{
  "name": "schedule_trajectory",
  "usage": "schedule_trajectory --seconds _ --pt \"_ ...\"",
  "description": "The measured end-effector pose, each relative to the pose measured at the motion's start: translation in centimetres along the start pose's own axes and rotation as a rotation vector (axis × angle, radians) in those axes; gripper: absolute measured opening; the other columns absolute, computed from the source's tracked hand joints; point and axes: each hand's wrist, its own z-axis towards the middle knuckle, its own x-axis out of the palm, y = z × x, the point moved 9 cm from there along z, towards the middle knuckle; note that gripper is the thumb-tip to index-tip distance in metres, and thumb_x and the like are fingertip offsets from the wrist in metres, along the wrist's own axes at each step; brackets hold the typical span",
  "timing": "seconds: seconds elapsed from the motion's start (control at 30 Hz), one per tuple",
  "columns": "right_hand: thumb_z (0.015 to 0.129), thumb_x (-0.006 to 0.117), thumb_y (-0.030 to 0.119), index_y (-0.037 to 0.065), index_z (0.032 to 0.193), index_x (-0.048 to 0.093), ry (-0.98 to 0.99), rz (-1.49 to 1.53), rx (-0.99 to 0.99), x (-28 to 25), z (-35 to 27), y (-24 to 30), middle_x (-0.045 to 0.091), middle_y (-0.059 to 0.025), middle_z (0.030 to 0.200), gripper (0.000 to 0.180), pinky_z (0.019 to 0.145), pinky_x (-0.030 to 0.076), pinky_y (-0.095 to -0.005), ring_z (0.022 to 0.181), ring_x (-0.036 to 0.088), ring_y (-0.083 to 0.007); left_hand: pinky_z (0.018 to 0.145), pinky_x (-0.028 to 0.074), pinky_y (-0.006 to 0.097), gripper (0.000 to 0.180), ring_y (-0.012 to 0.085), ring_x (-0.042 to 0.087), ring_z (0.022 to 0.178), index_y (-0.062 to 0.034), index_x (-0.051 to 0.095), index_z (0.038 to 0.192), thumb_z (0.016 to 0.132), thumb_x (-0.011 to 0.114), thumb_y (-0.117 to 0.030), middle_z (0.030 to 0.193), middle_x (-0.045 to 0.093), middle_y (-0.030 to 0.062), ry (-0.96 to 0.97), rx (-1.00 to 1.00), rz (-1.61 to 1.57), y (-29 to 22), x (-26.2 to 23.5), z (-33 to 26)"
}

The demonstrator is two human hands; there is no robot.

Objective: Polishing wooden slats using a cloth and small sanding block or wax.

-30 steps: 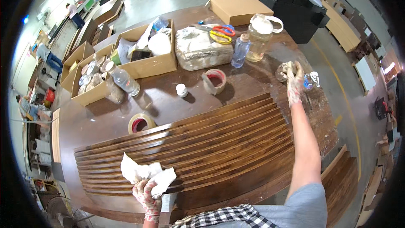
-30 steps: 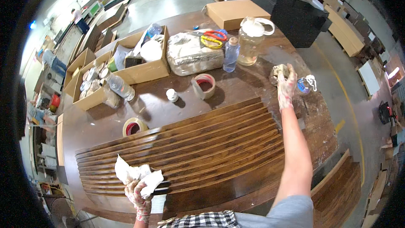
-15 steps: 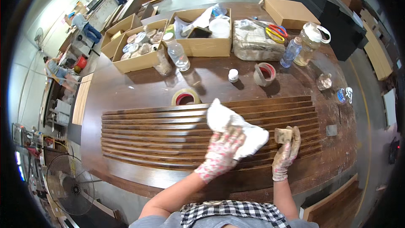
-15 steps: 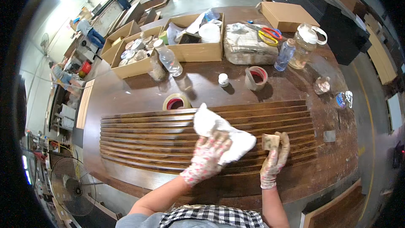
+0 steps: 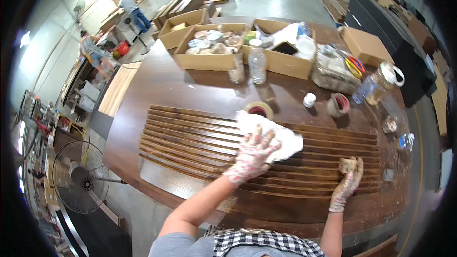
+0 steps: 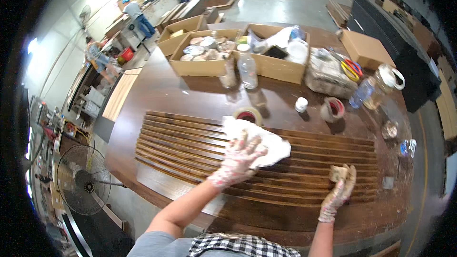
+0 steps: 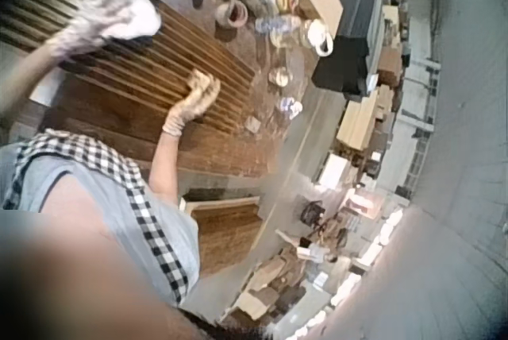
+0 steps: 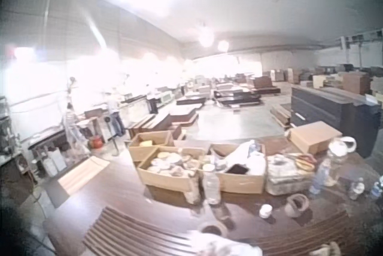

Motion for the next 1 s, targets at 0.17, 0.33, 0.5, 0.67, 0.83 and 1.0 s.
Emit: schedule_trajectory --seconds 0.17,0.33,0.5,0.67,0.83,1.0 --pt "0.097 0.052 0.021 0.003 0.144 0.036 -0.002 0.172 -0.035 5.3 -3.1 3.4 0.052 -0.0161 0.132 0.053 0.099 0.051 -0.0402 0.114 0.058 -0.0269 0.112 0.023 0.057 0.065 0.0396 0.028 0.142 -0.0240 0.047 0.143 0.082 0.064 -0.038 0.151 0.039 0.0101 -0.156 -0.208 0.023 11.5 -2.0 -4.0" --pt "0.089 0.067 0.024 0.003 0.140 0.043 0.186 0.315 0.144 18.4 -7.5 5.3 0.056 -0.0160 0.127 0.060 0.096 0.054 -0.0385 0.115 0.058 -0.0259 0.105 0.035 0.052 0.058 0.0404 0.048 0.126 -0.0059 0.052 0.136 0.084 0.057 -0.029 0.136 0.052 0.0219 -0.308 -0.443 0.220 29.6 -5.8 -11.9" --pt "0.091 0.065 0.015 0.002 0.141 0.044 0.361 0.427 0.260 32.4 -12.5 5.4 0.055 -0.0126 0.132 0.056 0.103 0.047 -0.0360 0.119 0.055 -0.0223 0.075 0.051 0.041 0.038 0.0319 0.066 0.091 -0.0019 0.061 0.122 0.094 0.054 -0.028 0.102 0.069 0.0182 -0.155 -0.948 -0.364 53.4 -2.4 -26.5" --pt "0.089 0.063 0.005 -0.001 0.140 0.044 0.430 0.159 0.169 38.0 -13.9 5.6 0.054 -0.0099 0.133 0.054 0.103 0.046 -0.0343 0.116 0.057 -0.0197 0.071 0.050 0.036 0.035 0.0162 0.063 0.080 0.0010 0.066 0.107 0.096 0.055 -0.030 0.084 0.068 0.0116 -0.457 -1.091 -0.944 54.5 -1.4 -28.9" --pt "0.080 0.063 -0.006 0.000 0.126 0.058 0.738 -0.034 -0.050 49.1 -15.5 6.7 0.055 -0.0123 0.131 0.046 0.099 0.048 -0.0336 0.117 0.056 -0.0206 0.078 0.051 0.042 0.041 0.0320 0.068 0.090 -0.0021 0.067 0.109 0.089 0.062 -0.038 0.095 0.071 0.0194 -0.369 -0.960 -0.685 51.0 2.7 -28.0" --pt "0.077 0.073 0.004 0.003 0.115 0.062 0.881 -0.247 -0.436 60.4 -18.7 8.6 0.062 -0.0186 0.120 0.040 0.095 0.050 -0.0394 0.112 0.060 -0.0324 0.072 0.051 0.041 0.034 0.0340 0.068 0.082 0.0003 0.068 0.103 0.086 0.068 -0.029 0.088 0.070 0.0207 -0.482 -0.919 -0.882 48.5 0.9 -27.2"
